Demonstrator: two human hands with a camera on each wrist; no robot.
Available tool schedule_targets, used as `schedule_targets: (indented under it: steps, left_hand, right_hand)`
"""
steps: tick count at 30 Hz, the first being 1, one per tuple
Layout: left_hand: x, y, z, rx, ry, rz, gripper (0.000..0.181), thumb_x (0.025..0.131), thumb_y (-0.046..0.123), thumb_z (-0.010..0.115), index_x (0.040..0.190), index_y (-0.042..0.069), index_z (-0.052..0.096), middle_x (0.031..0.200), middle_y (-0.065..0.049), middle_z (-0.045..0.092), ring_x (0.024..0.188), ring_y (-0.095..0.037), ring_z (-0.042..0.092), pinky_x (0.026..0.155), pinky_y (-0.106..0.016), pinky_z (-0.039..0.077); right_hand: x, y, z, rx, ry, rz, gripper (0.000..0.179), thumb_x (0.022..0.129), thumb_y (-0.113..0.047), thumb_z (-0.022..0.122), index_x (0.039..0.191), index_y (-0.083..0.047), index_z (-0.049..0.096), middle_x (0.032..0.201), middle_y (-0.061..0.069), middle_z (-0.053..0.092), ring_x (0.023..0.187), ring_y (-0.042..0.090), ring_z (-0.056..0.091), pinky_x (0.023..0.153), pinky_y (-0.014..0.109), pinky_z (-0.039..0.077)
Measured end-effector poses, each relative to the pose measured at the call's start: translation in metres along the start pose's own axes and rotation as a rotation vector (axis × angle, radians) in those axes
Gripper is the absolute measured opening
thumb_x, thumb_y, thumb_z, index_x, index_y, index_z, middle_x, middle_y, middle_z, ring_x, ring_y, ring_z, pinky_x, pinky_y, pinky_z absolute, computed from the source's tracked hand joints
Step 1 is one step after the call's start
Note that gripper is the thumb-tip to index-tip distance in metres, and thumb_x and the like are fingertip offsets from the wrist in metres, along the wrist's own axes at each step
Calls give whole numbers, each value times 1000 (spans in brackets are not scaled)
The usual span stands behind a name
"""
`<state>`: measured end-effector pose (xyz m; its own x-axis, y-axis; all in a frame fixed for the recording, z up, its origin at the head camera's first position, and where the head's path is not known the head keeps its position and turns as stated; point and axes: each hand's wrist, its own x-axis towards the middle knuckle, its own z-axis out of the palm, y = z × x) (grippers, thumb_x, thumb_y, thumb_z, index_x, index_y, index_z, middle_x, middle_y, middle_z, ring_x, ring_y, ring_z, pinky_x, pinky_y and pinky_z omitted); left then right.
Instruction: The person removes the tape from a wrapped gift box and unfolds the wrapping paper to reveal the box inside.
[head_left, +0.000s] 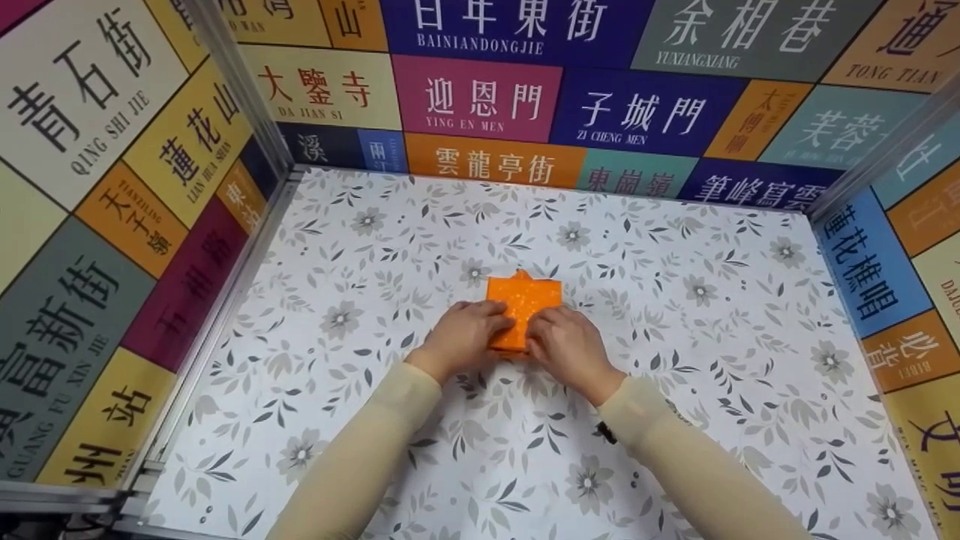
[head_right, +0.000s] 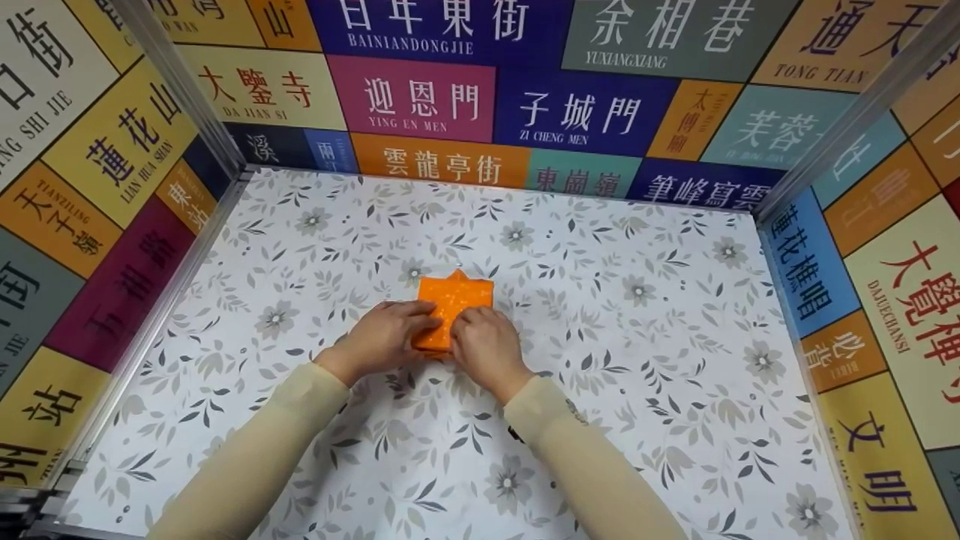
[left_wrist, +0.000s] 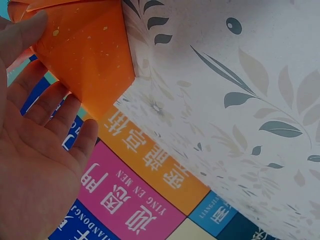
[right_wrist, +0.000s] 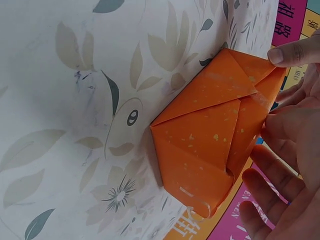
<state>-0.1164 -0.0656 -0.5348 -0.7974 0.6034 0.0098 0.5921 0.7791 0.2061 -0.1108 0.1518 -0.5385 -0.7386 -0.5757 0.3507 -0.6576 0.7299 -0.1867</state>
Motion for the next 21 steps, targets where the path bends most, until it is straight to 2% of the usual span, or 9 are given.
schedule_targets:
  steps: [9,13,21]
  left_hand:
    - [0,0,-1,-6,8,1,51,90,36,73,137,17,63,145,-5,52,135,-22,45,110,-46,34]
    - [0,0,-2,-8,11,2,51,90,34,73,136,17,63,145,-5,52,135,-22,45,110,-47,34]
    - [0,0,0,-14,-8,-19,52,87,29,74,137,18,63,146,-5,52,136,-21,44,111,-45,33]
  right_hand:
    - [3,0,4,-29,21,-35,7,89,-13,67,86,-6,69,95,6,64,84,28,61,77,41,52]
    - [3,1,3,-20,21,-51,10,90,-14,65,87,-5,68,95,7,64,84,29,61,80,42,50]
    - [-4,-1,-5,22,-42,-58,10,90,-16,66,92,-6,67,95,4,66,88,27,62,89,42,48]
